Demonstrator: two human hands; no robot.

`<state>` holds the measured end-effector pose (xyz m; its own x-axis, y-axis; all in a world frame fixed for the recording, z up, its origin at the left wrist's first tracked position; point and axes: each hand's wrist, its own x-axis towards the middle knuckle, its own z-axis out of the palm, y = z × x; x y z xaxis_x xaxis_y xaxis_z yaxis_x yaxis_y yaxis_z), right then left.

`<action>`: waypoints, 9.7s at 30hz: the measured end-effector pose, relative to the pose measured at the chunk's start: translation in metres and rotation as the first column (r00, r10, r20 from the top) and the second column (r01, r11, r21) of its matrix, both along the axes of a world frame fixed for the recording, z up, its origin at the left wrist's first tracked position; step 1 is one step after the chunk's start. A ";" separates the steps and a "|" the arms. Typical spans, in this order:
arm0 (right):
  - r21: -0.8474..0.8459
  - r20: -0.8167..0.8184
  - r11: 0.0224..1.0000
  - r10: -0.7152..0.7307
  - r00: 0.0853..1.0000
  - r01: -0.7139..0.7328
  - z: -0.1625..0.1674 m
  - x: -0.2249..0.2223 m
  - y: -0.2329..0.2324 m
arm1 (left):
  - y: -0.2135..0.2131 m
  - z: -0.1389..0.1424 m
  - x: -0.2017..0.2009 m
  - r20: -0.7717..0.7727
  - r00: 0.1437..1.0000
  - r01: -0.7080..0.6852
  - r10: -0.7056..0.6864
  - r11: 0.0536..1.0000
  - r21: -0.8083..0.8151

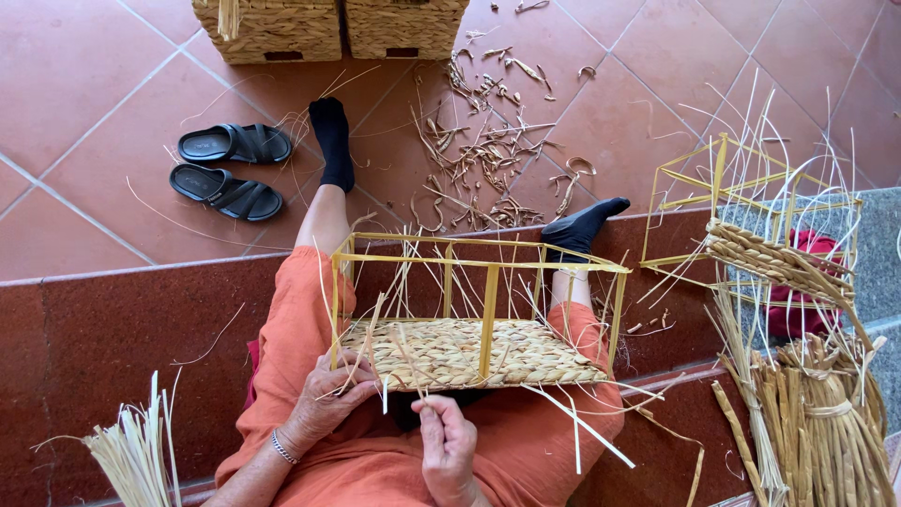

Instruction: The person sits on the floor weaving dried water hyacinth strands around a rectangular bamboo frame, tucking and tightening strands to form the basket body, occasionally turning the frame over and trimming excess strands with scissors.

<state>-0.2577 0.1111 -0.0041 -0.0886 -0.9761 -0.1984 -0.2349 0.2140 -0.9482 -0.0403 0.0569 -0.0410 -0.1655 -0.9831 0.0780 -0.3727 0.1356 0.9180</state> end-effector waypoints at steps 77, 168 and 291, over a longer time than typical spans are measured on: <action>0.234 0.433 0.945 0.108 0.895 -0.227 -0.003 0.041 -0.022 | 0.030 0.042 0.005 -0.085 0.996 -0.026 0.027 1.000 0.016; 0.209 -0.158 0.928 -0.279 0.947 0.308 0.001 -0.178 0.030 | -0.017 0.012 -0.005 0.145 0.977 -0.179 0.157 0.972 0.150; 0.023 -0.014 0.903 0.430 0.903 -0.430 0.027 -0.212 0.041 | -0.014 0.004 -0.112 -0.227 0.712 -0.214 0.664 0.514 0.831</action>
<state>-0.4700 0.1519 0.0229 0.3351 -0.9163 -0.2192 -0.3249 0.1060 -0.9398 -0.1518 0.0431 -0.0372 0.1445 -0.6574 -0.7395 0.3193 -0.6764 0.6637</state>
